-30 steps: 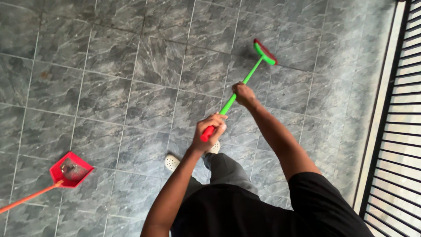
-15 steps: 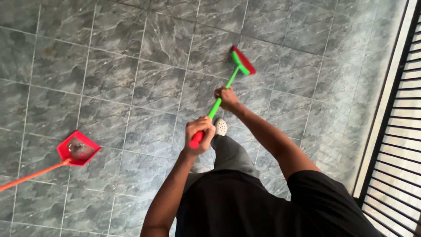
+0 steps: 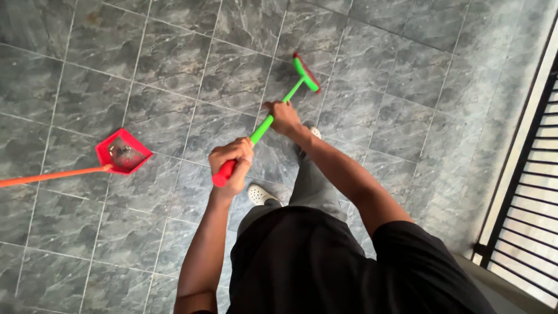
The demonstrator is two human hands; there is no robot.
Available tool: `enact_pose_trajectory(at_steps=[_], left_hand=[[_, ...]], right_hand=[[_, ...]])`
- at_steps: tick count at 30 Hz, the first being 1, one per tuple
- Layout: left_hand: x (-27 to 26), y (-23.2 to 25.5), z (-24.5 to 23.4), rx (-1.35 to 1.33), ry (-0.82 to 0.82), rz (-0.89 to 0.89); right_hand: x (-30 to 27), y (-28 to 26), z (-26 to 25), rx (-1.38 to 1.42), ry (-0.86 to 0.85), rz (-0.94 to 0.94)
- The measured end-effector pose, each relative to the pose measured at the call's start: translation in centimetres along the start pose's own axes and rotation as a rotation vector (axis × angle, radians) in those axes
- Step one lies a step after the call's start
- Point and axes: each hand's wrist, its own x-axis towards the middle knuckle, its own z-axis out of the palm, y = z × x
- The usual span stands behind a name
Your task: The person sweeps debris from a tiled floor into a dustpan using a small broom and then carries the dustpan to a different location.
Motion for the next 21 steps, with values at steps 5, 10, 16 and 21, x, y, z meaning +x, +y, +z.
enact_pose_trajectory(at_steps=[5,10,16,21], left_hand=[[-3.0,-1.2,0.6,-0.09,-0.034,-0.017],[-3.2,-5.7,3.8,-0.136,-0.073,0.019],[-1.4,-11.7,8.6,-0.092,-0.121,-0.159],[-1.1,-12.8,7.6,-0.113,-0.099,-0.294]], right_hand=[[-2.9,2.2,-1.3,-0.038,0.071,0.098],[-3.2,9.5,-2.5,-0.112,0.153,-0.028],[-2.7,14.0,-5.3,-0.323,0.094,-0.016],[-1.9,13.1,-3.0,-0.11,0.167,0.142]])
